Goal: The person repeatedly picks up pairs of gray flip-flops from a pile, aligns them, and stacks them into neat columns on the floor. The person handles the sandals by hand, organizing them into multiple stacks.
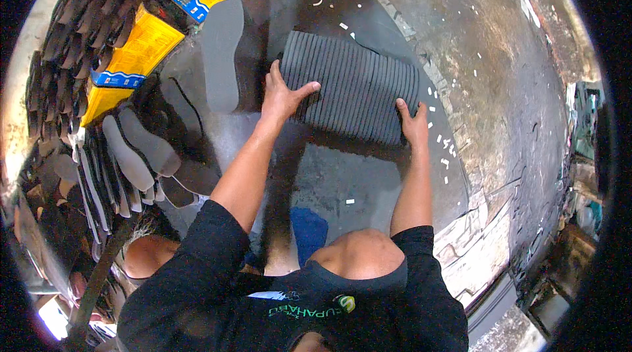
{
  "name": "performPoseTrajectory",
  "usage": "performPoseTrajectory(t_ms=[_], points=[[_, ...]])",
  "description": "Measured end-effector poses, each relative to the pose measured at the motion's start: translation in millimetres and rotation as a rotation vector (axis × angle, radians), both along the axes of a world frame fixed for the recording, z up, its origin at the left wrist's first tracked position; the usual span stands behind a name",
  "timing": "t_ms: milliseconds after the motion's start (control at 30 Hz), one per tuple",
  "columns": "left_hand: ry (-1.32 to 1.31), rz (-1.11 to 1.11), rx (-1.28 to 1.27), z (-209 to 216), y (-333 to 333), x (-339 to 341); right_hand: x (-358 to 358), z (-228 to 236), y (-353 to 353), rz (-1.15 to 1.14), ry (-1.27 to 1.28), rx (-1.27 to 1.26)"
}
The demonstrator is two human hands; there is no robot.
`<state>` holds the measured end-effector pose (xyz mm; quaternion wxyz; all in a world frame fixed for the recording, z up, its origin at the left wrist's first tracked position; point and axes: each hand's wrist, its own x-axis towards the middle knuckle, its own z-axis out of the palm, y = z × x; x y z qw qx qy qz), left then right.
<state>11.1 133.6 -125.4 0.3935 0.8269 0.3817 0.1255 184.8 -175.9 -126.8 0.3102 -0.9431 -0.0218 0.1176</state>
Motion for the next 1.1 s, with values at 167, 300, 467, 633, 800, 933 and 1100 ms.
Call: performPoseTrajectory(t_ms=[167, 300, 467, 633, 800, 933, 1100], points=[[0.075, 0.006, 0.242, 8, -29, -9, -31, -8, 30, -0.031, -0.428, -0.106], [0.09, -0.078, 0.492, 4, -57, -12, -37, 3, 37, 0.006, -0.376, -0.236], [0.165, -0.093, 0.547, -5, -65, -10, -45, -2, 45, -0.03, -0.376, -0.266], [0.191, -0.105, 0.519, -1, -70, -6, -57, -8, 52, -0.015, -0.57, -0.323], [0.121, -0.121, 0.517, -5, -71, -13, -82, -7, 76, 0.175, -0.537, -0.37], [0.056, -0.117, 0.412, -7, -65, -15, -81, -12, 70, 0.202, -0.522, -0.417], [-0.056, 0.022, 0.255, -2, -44, -20, -79, -3, 74, 0.189, -0.466, -0.341]])
